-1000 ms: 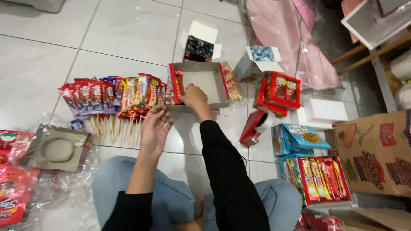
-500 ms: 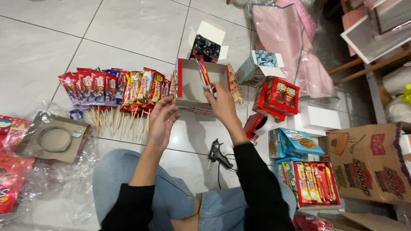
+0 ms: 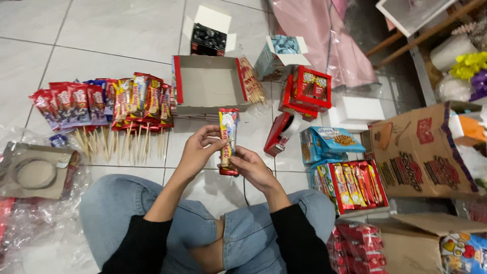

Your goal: The person sits on the floor and assembles candy skewers by applying hot glue to the bottom of a snack packet and inserting a wooden stick. They then use a tape dispenser to secure the stick to the packet. This process is repeated for multiple snack packets.

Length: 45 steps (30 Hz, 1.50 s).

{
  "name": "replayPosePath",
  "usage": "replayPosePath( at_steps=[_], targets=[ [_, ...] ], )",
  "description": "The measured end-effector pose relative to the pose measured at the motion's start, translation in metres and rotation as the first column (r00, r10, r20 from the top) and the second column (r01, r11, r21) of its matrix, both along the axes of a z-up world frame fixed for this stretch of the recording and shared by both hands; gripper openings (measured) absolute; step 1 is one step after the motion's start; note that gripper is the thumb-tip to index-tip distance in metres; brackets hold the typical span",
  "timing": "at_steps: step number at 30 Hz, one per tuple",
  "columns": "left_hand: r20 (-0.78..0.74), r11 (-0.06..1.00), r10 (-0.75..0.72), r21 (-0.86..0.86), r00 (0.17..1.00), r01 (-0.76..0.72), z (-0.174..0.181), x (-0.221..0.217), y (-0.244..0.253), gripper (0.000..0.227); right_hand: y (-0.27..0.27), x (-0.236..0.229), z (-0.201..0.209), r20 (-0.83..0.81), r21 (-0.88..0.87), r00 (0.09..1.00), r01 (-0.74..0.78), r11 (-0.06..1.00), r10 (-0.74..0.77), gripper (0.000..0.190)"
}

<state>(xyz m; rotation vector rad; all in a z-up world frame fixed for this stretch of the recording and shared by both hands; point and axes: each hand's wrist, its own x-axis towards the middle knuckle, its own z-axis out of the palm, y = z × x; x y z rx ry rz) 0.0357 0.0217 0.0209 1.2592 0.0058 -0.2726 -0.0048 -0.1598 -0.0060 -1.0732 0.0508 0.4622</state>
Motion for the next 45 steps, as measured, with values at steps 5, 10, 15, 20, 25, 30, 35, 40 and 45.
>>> replayPosePath(
  at_steps=[5,10,15,20,25,30,35,40,45],
  targets=[
    [-0.013,1.0,0.011,0.014,1.0,-0.011,0.01,-0.002,-0.001,0.055,-0.002,0.002,-0.003,-0.06,0.041,0.998,-0.014,0.999,0.016,0.038],
    [-0.025,0.999,0.032,0.033,0.999,-0.031,0.008,0.0,-0.003,0.057,-0.002,0.007,-0.03,-0.127,0.148,0.992,0.034,0.988,-0.015,0.034],
    [-0.02,0.995,0.074,0.075,0.997,-0.072,-0.014,0.006,-0.001,0.061,0.009,0.007,-0.013,-0.144,0.176,0.989,0.016,0.984,0.01,0.035],
    [-0.151,0.995,0.061,-0.069,0.987,-0.072,-0.003,0.009,0.002,0.048,0.008,0.005,-0.023,-0.067,0.025,0.998,0.003,1.0,-0.001,0.035],
    [-0.287,0.835,-0.091,-0.544,0.954,-0.084,0.014,0.012,0.017,0.091,0.007,0.009,-0.023,0.071,-0.242,0.997,0.006,0.97,0.011,0.033],
    [-0.202,0.908,-0.049,-0.416,0.978,-0.04,0.005,0.015,0.013,0.054,0.009,0.007,-0.017,0.293,-0.551,0.956,0.172,0.816,-0.004,0.036],
    [-0.141,0.951,0.042,-0.297,0.989,-0.083,-0.001,0.011,0.001,0.061,0.017,-0.002,0.002,0.4,-0.649,0.915,0.249,0.719,0.044,0.039],
    [-0.15,0.945,0.06,-0.309,0.987,-0.105,0.002,0.009,-0.001,0.055,0.026,-0.004,0.015,0.551,-0.598,0.834,0.426,0.679,-0.038,0.035],
    [-0.148,0.924,0.006,-0.377,0.989,-0.062,0.01,0.005,-0.006,0.052,0.034,-0.011,0.025,0.745,-0.599,0.658,0.59,0.542,0.108,0.043]
  ],
)
